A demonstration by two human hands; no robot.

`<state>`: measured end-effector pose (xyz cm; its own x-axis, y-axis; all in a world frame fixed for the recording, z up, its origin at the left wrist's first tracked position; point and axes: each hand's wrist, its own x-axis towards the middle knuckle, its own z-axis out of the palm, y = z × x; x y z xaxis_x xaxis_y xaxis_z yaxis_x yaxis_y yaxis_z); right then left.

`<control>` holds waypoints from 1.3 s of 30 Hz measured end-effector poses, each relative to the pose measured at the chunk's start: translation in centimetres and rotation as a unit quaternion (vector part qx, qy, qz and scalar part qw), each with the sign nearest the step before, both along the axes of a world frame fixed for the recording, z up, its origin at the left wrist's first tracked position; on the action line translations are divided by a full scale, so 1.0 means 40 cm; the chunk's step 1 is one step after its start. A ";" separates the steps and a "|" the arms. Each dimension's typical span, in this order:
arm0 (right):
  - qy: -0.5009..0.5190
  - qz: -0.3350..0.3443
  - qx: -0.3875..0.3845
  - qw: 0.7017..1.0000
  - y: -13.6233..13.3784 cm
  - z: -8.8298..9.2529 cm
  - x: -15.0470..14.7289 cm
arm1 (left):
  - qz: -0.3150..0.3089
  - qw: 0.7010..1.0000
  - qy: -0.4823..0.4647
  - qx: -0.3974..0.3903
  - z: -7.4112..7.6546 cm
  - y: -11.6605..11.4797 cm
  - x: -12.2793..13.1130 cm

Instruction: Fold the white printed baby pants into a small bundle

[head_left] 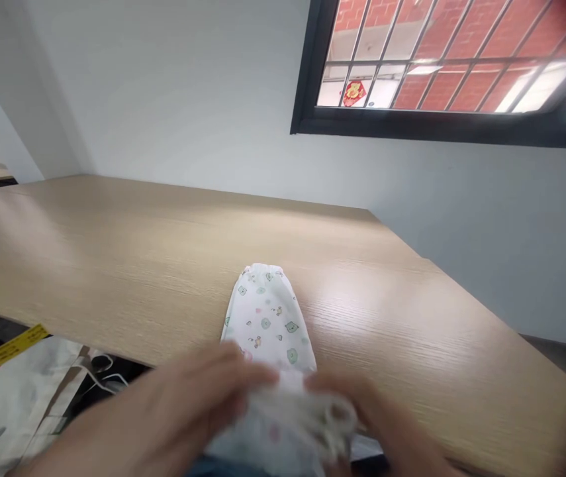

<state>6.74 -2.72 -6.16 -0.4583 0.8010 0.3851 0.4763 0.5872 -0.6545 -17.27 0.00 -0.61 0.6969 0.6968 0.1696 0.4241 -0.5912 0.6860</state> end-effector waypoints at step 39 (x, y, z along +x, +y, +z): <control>-0.250 0.170 -0.046 0.952 0.089 0.071 -0.022 | 0.021 0.966 0.142 0.217 -0.137 0.535 0.168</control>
<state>5.84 0.83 -3.32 -0.8044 0.5939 -0.0143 0.5349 0.7137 -0.4523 -10.55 21.40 -6.07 0.7310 0.6319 0.2576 0.5888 -0.7749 0.2298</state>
